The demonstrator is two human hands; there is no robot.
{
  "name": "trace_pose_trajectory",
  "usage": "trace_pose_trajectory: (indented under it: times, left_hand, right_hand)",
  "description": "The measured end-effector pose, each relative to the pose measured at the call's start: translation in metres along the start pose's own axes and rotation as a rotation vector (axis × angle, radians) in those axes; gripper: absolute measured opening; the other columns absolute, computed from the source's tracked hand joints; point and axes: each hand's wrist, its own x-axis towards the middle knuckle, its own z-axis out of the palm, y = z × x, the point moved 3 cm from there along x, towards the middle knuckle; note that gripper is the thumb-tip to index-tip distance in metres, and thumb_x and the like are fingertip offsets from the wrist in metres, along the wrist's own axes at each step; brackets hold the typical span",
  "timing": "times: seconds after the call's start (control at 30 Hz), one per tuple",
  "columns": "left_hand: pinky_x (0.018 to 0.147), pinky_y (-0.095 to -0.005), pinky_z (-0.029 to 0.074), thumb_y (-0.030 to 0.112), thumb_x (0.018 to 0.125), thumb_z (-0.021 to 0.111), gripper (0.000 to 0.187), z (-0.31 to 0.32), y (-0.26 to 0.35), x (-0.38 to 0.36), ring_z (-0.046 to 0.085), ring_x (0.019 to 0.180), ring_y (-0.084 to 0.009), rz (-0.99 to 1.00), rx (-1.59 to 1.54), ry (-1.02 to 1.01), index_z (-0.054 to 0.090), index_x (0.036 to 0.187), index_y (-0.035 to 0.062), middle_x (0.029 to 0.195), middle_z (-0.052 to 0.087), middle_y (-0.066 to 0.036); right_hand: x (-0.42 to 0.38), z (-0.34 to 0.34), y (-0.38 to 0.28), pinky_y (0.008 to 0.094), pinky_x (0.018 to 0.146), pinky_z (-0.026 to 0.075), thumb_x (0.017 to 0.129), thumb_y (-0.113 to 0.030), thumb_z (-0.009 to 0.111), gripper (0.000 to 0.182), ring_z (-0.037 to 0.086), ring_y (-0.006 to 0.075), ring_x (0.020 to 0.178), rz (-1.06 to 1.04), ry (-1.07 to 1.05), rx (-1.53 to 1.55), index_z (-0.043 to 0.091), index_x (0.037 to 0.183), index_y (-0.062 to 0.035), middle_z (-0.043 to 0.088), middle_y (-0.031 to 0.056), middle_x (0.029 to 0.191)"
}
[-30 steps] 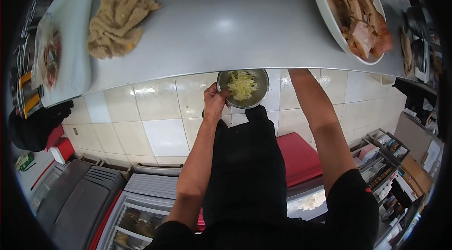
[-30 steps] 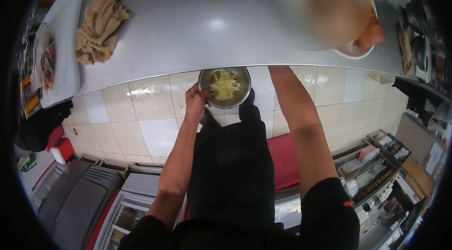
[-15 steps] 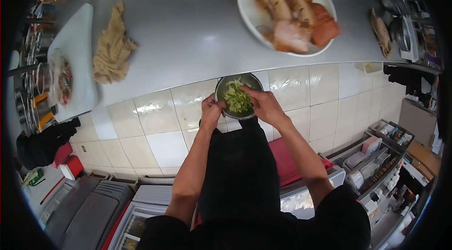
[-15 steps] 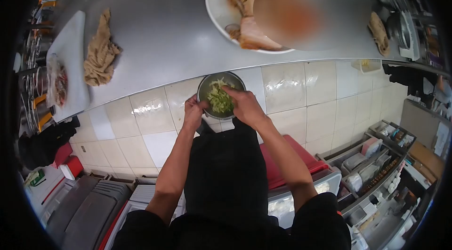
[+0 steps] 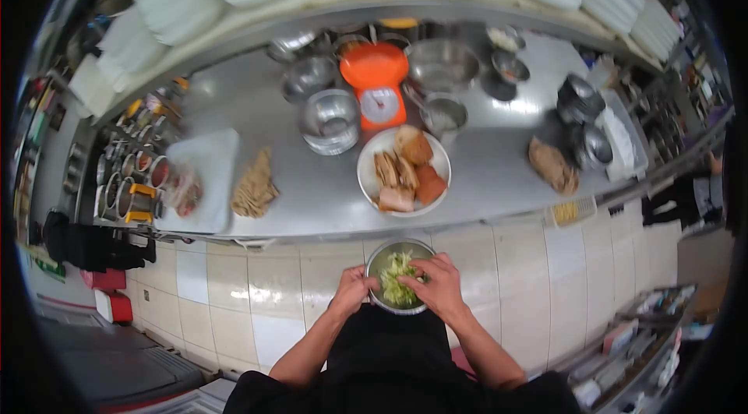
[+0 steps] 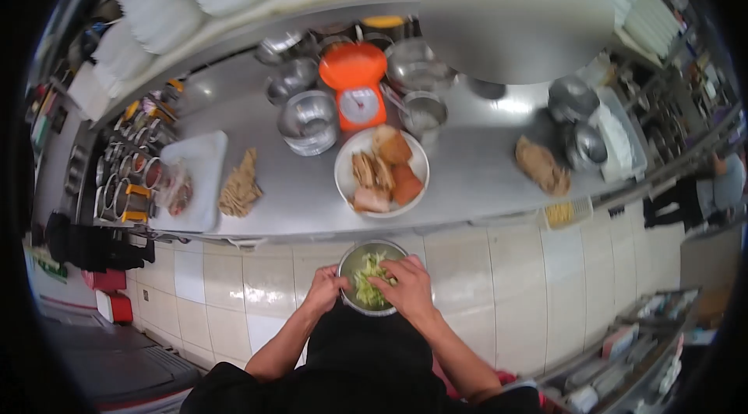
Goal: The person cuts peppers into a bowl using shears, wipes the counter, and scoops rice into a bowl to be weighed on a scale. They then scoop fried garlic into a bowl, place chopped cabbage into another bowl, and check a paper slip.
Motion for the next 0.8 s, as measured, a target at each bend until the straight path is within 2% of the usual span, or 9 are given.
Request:
trace_pose_trajectory:
  times: [0.07, 0.1, 0.17, 0.3, 0.4, 0.47, 0.57, 0.67, 0.8]
  left_hand:
    - [0.042, -0.0255, 0.044, -0.003, 0.068, 0.056, 0.013, 0.013, 0.027, -0.008, 0.055, 0.048, -0.0126, -0.021, 0.024, -0.043, 0.063, 0.079, -0.0015, 0.065, 0.061, -0.006]
    - [0.038, -0.0256, 0.044, -0.004, 0.068, 0.055, 0.012, 0.017, 0.037, -0.006, 0.053, 0.043, -0.0137, 0.007, -0.018, -0.045, 0.062, 0.077, -0.0015, 0.062, 0.06, -0.007]
    - [0.038, -0.0257, 0.044, -0.001, 0.071, 0.057, 0.009, 0.028, 0.063, -0.001, 0.053, 0.043, -0.0136, 0.077, -0.033, -0.076, 0.062, 0.078, -0.001, 0.062, 0.06, -0.006]
    - [0.046, -0.0263, 0.048, 0.014, 0.081, 0.066, 0.013, 0.044, 0.142, 0.014, 0.057, 0.052, -0.0121, 0.11, 0.217, -0.253, 0.062, 0.082, 0.0011, 0.067, 0.061, -0.005]
    - [0.068, -0.0286, 0.048, 0.025, 0.08, 0.071, 0.028, 0.04, 0.257, 0.006, 0.059, 0.075, -0.0111, 0.661, 0.536, 0.062, 0.06, 0.084, 0.0001, 0.078, 0.064, -0.005]
    - [0.068, -0.0304, 0.048, 0.024, 0.075, 0.074, 0.03, 0.019, 0.338, 0.005, 0.059, 0.074, -0.0146, 0.957, 0.602, 0.388, 0.061, 0.088, -0.0003, 0.081, 0.065, -0.009]
    - [0.08, -0.0402, 0.047, 0.02, 0.073, 0.072, 0.034, -0.021, 0.464, -0.01, 0.06, 0.088, -0.0359, 1.577, 0.941, 1.079, 0.06, 0.098, -0.001, 0.096, 0.062, -0.02]
    - [0.088, -0.0399, 0.045, 0.034, 0.081, 0.066, 0.046, -0.056, 0.567, -0.01, 0.057, 0.102, -0.0361, 1.889, 1.346, 1.437, 0.059, 0.112, 0.0013, 0.111, 0.06, -0.019]
    - [0.085, -0.043, 0.046, 0.032, 0.08, 0.062, 0.04, -0.068, 0.629, 0.005, 0.06, 0.096, -0.0381, 1.588, 1.384, 1.077, 0.063, 0.103, -0.0004, 0.102, 0.063, -0.022]
  right_hand:
    - [0.01, -0.037, -0.017, 0.0347, 0.064, 0.048, 0.07, -0.01, 0.073, 0.02, 0.057, 0.0235, 0.072, -0.23, 0.523, -0.15, 0.067, 0.089, -0.005, 0.062, 0.0086, 0.073]
    - [0.013, -0.048, -0.022, 0.0347, 0.064, 0.048, 0.07, -0.01, 0.073, 0.02, 0.057, 0.0235, 0.072, -0.275, 0.527, -0.139, 0.067, 0.089, -0.005, 0.062, 0.0086, 0.073]
    - [0.021, -0.07, -0.011, 0.0325, 0.057, 0.044, 0.073, -0.012, 0.068, 0.016, 0.054, 0.0175, 0.063, 0.122, 0.397, 0.116, 0.065, 0.084, -0.0017, 0.058, 0.0089, 0.063]
    - [0.042, -0.097, -0.006, 0.0303, 0.048, 0.038, 0.077, -0.013, 0.056, 0.019, 0.044, 0.0115, 0.048, 0.241, 0.208, 0.213, 0.06, 0.076, 0.0048, 0.053, 0.0093, 0.053]
    - [0.056, -0.117, -0.001, 0.0295, 0.048, 0.037, 0.076, -0.011, 0.057, 0.016, 0.045, 0.0101, 0.05, 0.209, 0.337, 0.273, 0.061, 0.077, 0.0045, 0.052, 0.0081, 0.054]
    - [0.063, -0.127, -0.001, 0.0288, 0.048, 0.036, 0.076, -0.01, 0.056, 0.015, 0.043, 0.0088, 0.051, 0.204, 0.344, 0.28, 0.061, 0.078, 0.0049, 0.051, 0.0064, 0.054]
    - [0.07, -0.139, 0.0, 0.0283, 0.05, 0.035, 0.076, -0.008, 0.056, 0.014, 0.04, 0.0087, 0.054, 0.25, 0.41, 0.263, 0.059, 0.076, 0.0054, 0.049, 0.0036, 0.056]
    - [0.077, -0.141, 0.012, 0.0292, 0.051, 0.035, 0.075, -0.009, 0.056, 0.015, 0.04, 0.0094, 0.055, 0.29, 0.407, 0.233, 0.059, 0.075, 0.0055, 0.049, 0.0037, 0.055]
    - [0.088, -0.138, 0.025, 0.0296, 0.051, 0.035, 0.074, -0.009, 0.056, 0.015, 0.041, 0.0099, 0.055, 0.328, 0.413, 0.264, 0.058, 0.074, 0.0056, 0.049, 0.004, 0.055]
